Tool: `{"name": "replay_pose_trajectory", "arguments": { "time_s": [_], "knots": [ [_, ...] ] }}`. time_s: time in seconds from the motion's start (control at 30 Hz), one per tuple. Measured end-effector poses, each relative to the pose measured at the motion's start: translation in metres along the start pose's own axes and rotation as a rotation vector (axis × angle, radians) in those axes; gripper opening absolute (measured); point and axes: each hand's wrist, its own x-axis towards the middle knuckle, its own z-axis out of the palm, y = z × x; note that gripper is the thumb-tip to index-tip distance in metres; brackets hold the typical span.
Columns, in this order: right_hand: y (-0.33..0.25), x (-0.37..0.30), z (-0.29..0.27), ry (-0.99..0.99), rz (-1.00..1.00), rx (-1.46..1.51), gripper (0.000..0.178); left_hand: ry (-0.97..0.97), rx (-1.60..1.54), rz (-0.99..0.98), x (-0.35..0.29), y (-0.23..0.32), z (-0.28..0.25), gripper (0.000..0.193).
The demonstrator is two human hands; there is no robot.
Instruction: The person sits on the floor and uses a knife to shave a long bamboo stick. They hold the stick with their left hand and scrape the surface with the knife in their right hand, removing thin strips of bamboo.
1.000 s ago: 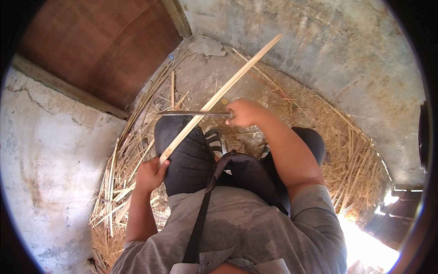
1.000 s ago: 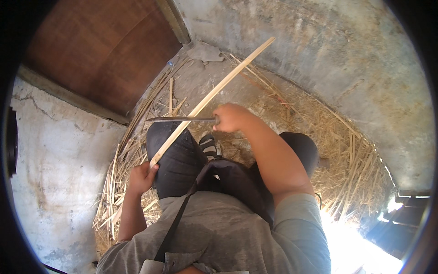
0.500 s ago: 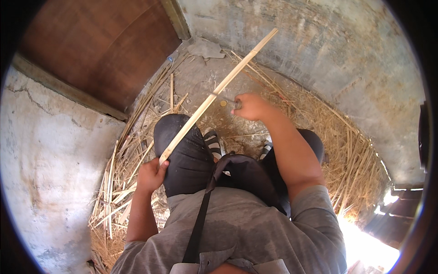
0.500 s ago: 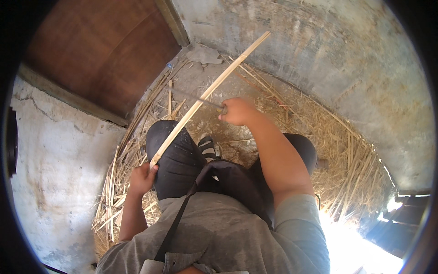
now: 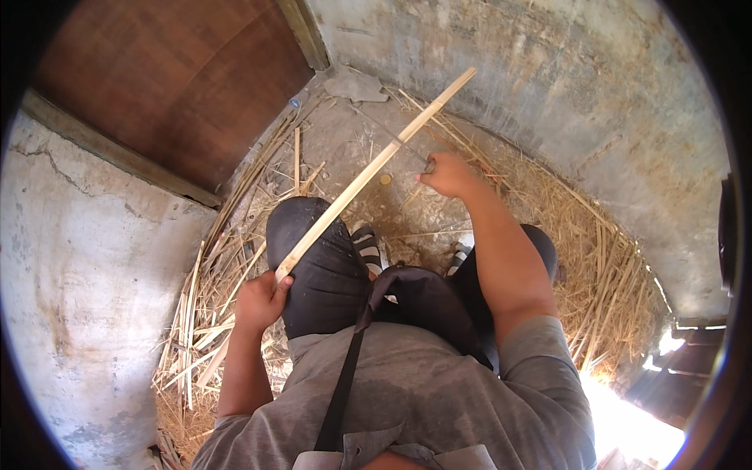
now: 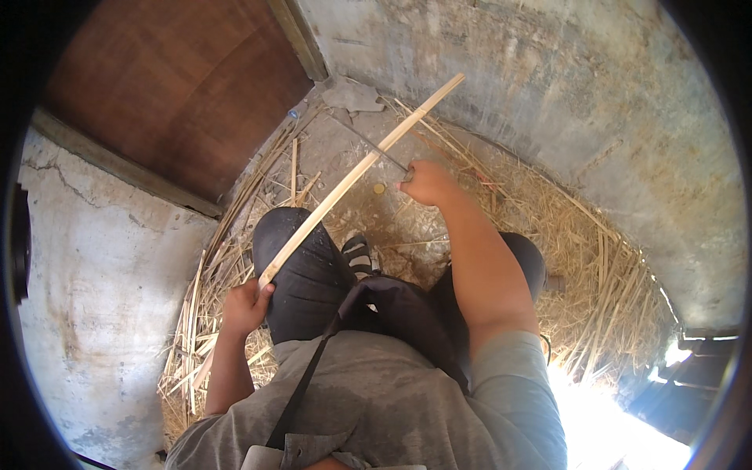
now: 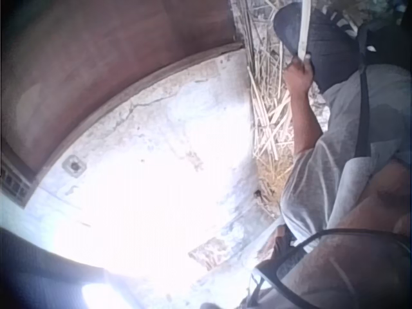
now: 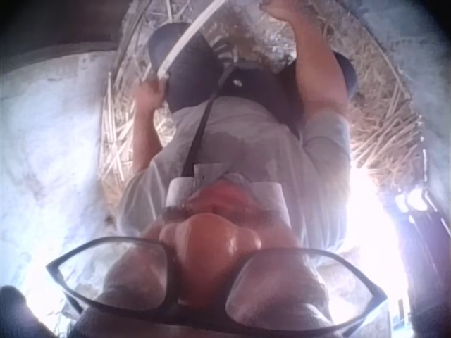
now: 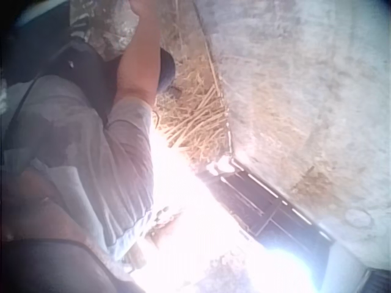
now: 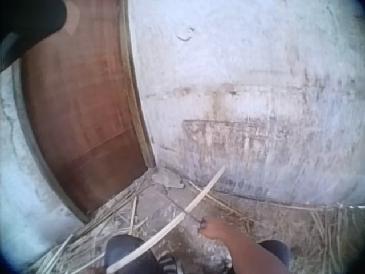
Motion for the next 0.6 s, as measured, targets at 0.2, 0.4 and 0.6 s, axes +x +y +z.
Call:
{"name": "replay_pose_trajectory", "arguments": {
  "time_s": [0.2,0.4,0.6],
  "knots": [
    [-0.045,-0.021,0.003,-0.186,-0.185,-0.090,0.049,-0.006,-0.028,-0.015,-0.001,-0.001,0.001,0.058],
    [-0.066,-0.029,0.015,-0.296,-0.338,-0.161,0.047,-0.010,0.006,-0.012,-0.002,-0.003,0.001,0.056],
    [-0.009,-0.001,0.011,-0.089,-0.098,-0.017,0.056,-0.012,0.025,-0.029,-0.002,0.003,-0.002,0.054]
  ]
}}
